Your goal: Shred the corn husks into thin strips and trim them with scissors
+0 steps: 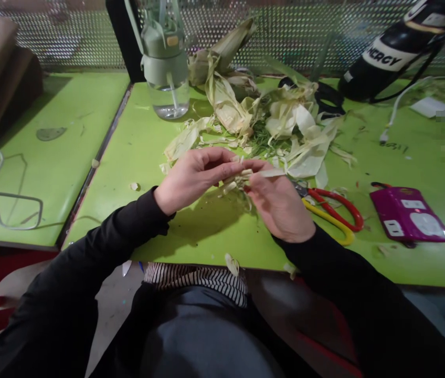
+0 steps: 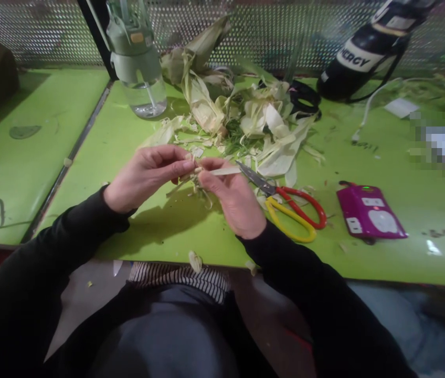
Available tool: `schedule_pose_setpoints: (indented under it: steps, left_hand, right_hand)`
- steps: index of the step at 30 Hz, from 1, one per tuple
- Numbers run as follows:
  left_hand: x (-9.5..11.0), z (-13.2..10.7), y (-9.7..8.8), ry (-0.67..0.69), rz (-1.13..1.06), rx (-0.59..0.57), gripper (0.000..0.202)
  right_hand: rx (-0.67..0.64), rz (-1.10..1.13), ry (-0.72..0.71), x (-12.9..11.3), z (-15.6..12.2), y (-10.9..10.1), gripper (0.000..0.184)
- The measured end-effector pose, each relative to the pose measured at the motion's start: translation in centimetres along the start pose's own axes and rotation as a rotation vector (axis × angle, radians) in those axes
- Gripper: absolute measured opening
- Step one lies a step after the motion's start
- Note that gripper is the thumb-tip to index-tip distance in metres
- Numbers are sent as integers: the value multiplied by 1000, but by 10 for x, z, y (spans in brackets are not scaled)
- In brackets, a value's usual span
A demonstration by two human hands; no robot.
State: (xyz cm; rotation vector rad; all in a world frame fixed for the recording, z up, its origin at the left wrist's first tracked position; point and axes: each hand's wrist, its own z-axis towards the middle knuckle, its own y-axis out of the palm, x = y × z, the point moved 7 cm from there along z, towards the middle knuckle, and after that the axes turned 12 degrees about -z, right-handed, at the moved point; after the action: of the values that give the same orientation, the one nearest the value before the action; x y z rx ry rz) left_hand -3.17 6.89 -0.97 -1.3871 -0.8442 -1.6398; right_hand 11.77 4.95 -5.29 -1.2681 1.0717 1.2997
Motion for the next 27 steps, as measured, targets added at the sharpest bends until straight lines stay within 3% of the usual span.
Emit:
schedule_pose_setpoints:
  steps: [4, 6, 8, 20, 27]
  left_hand:
    - [2, 1, -6, -59, 18, 20, 18]
    - [0, 1, -6, -89, -1, 11, 18]
    - [-3, 1, -4, -111, -20, -7, 19]
    - [-11, -2, 7, -159, -115, -80, 21]
    - [-16, -1, 9, -189, -138, -126, 23]
  right_hand:
    - [223, -304, -332, -32, -2, -24, 25]
    - [203, -480, -462, -42, -6, -19, 15]
    - [143, -573, -502, -44, -10, -11, 9]
    - [42, -509, -356, -42, -16, -1, 6]
    - [-59, -298, -47, -17, -6, -3, 15]
